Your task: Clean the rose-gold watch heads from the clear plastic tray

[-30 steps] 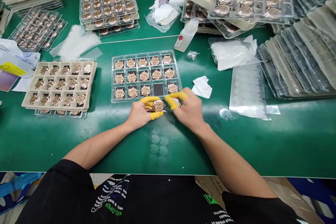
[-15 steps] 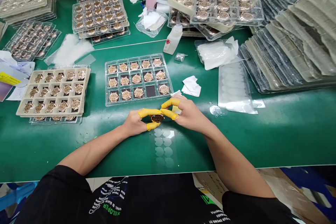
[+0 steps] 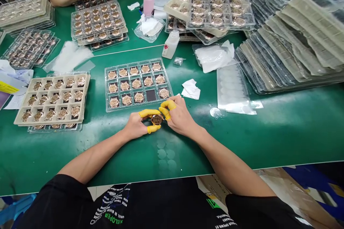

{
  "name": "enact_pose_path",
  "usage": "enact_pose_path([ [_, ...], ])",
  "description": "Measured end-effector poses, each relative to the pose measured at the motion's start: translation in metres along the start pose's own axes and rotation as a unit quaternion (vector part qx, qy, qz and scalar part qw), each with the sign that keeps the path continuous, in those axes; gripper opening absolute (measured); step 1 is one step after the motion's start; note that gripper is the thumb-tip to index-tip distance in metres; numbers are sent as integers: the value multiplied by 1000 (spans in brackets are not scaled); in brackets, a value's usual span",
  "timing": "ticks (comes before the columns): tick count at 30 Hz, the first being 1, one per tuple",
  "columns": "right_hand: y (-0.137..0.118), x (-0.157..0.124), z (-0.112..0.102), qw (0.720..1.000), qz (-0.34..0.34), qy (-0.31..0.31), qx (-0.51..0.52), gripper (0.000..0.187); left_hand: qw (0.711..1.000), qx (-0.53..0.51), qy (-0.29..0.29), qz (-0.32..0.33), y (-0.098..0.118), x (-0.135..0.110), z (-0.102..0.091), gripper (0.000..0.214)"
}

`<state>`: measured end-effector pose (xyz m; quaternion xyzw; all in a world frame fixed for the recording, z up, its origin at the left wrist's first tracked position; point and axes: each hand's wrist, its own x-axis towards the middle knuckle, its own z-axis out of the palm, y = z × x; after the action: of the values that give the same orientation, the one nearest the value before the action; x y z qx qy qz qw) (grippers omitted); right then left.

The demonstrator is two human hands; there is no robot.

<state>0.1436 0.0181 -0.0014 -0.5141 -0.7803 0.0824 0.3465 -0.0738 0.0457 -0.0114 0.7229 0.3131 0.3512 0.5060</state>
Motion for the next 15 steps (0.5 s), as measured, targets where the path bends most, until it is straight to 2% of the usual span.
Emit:
enact_pose_path([
  [5,0,0,9,998,53,28,-11,11,999,-25,-3,-33,2,-1,1,50],
  [9,-1,1,6,995,82,53,9,11,993,-78,-11,-87,2,1,2,57],
  [12,-3,-1,-2,989,109,97,31,7,980,-124,25,-153,3,6,3,64],
  [15,-8,-5,-6,976,168,69,119,7,970,-137,60,-192,3,10,4,66],
])
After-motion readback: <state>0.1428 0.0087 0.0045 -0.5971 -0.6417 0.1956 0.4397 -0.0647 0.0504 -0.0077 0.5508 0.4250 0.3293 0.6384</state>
